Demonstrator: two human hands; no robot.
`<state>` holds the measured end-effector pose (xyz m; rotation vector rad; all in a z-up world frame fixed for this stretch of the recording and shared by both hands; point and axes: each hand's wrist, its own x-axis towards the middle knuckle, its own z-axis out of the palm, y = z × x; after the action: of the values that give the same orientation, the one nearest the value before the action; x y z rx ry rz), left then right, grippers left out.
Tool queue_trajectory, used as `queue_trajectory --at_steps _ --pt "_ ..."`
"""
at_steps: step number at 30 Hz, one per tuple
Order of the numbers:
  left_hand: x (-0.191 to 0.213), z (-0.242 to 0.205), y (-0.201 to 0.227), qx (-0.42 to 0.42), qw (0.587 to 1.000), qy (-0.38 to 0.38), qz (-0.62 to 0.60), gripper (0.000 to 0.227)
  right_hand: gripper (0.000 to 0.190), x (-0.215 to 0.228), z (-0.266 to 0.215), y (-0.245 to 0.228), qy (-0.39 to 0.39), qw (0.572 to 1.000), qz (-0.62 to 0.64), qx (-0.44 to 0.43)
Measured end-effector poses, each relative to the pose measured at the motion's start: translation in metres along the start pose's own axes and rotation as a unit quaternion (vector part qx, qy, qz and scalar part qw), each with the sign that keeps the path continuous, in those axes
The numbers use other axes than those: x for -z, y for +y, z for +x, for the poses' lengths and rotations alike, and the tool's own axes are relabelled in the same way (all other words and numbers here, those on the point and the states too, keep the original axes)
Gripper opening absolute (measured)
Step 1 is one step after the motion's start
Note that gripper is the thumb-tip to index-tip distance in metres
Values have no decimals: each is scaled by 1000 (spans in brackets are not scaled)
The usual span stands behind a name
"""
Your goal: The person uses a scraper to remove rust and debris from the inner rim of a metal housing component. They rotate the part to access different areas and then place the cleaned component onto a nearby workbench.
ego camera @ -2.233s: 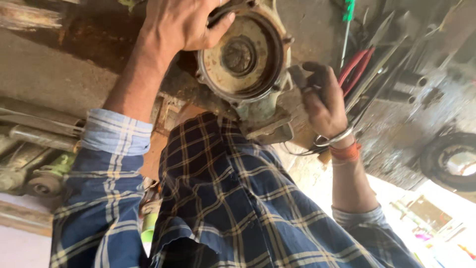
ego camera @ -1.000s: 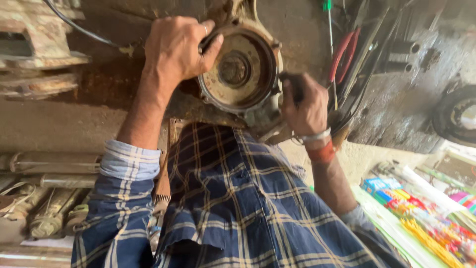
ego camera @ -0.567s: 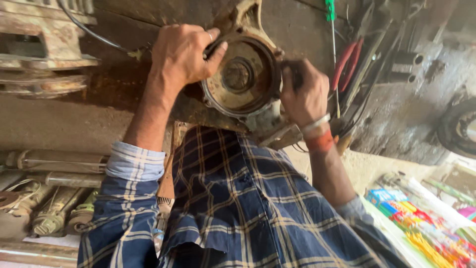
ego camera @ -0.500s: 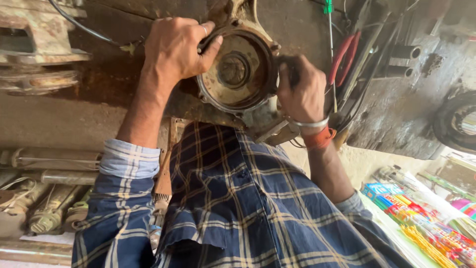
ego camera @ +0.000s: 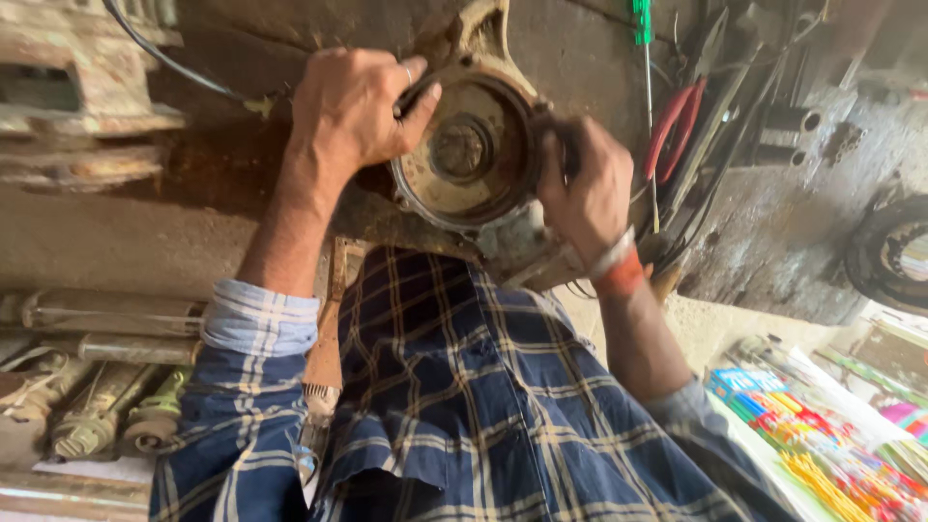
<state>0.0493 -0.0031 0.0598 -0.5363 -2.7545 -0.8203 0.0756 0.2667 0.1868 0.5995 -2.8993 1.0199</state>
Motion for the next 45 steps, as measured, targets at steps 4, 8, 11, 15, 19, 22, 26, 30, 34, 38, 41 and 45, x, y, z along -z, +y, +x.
queue_trajectory --at_steps 4,8,11,15,19,22,26,30,34,38,41,45 --pt "2 0 3 8 1000 19 -9 37 11 2 0 5 -32 998 -8 -44" --pt "8 1 2 6 1000 23 1 35 9 2 0 16 -38 999 -2 -6" --pt "5 -3 9 6 1000 11 -16 34 10 10 -7 24 -67 997 25 2" --pt "10 8 1 12 1000 20 -6 35 11 19 15 29 -111 993 -29 -32" --pt "3 0 6 -2 1000 21 -5 34 9 23 3 29 -100 994 12 37" --pt "5 4 3 6 1000 12 -8 33 10 18 9 27 -103 994 -19 16" --pt "2 -3 4 22 1000 15 -3 35 9 11 9 26 -99 995 3 32" --pt "1 3 0 12 1000 16 7 33 13 16 20 27 -98 993 16 59" --pt "0 -4 5 17 1000 16 -9 35 10 15 17 31 -115 992 30 30" --pt "8 5 4 27 999 22 -2 37 8 15 24 30 -102 994 14 26" --pt "7 -2 5 31 999 7 2 39 7 11 14 28 -91 996 15 13" --pt "5 6 1 21 1000 3 1 35 8 13 19 28 -88 996 18 -6"
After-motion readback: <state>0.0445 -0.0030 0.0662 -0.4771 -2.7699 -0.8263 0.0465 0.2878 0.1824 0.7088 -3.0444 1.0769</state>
